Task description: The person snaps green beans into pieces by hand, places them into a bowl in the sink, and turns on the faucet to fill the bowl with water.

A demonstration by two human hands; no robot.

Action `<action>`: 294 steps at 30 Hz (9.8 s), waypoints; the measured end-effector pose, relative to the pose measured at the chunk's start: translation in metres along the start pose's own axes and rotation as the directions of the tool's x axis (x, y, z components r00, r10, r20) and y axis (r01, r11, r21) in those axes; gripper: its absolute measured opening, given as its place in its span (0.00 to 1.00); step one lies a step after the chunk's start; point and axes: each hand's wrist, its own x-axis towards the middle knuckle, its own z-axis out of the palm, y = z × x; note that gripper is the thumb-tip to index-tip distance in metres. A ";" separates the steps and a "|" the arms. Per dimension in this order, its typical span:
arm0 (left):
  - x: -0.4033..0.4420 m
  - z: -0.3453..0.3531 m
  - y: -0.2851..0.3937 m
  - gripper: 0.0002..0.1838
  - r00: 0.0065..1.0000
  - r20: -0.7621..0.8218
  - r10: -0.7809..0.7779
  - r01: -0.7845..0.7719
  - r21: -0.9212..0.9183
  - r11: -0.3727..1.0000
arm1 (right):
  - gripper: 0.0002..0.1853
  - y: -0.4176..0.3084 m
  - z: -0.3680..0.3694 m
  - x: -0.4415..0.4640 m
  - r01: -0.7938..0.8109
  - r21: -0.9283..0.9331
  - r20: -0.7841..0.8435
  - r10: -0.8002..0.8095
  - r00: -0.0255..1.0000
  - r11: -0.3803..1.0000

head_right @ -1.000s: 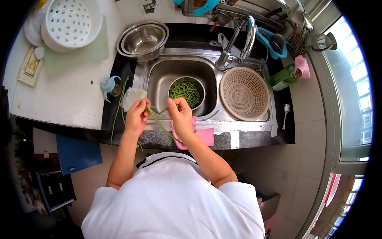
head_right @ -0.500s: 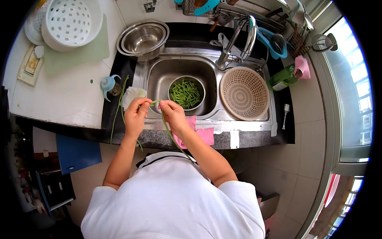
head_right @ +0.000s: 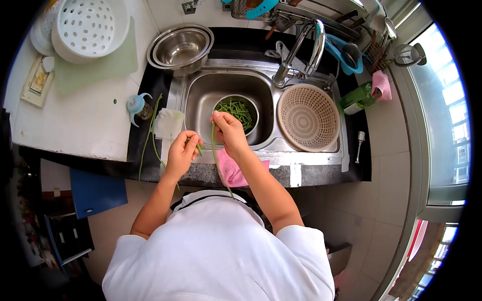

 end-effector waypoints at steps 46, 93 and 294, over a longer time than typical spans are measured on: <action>0.013 0.001 -0.017 0.10 0.769 0.517 -0.376 0.618 -0.452 0.644 | 0.09 0.014 -0.002 -0.005 0.412 -0.446 0.131 -0.397 0.908 0.795; 0.096 0.044 -0.069 0.14 0.957 -0.037 -0.289 0.259 -0.345 0.902 | 0.18 0.029 -0.111 0.121 0.307 -0.795 -0.097 -0.610 0.787 0.522; 0.015 -0.002 0.033 0.09 0.851 0.417 -0.319 0.525 -0.663 0.534 | 0.04 -0.020 0.027 -0.045 0.794 -0.373 0.310 -0.743 0.594 0.480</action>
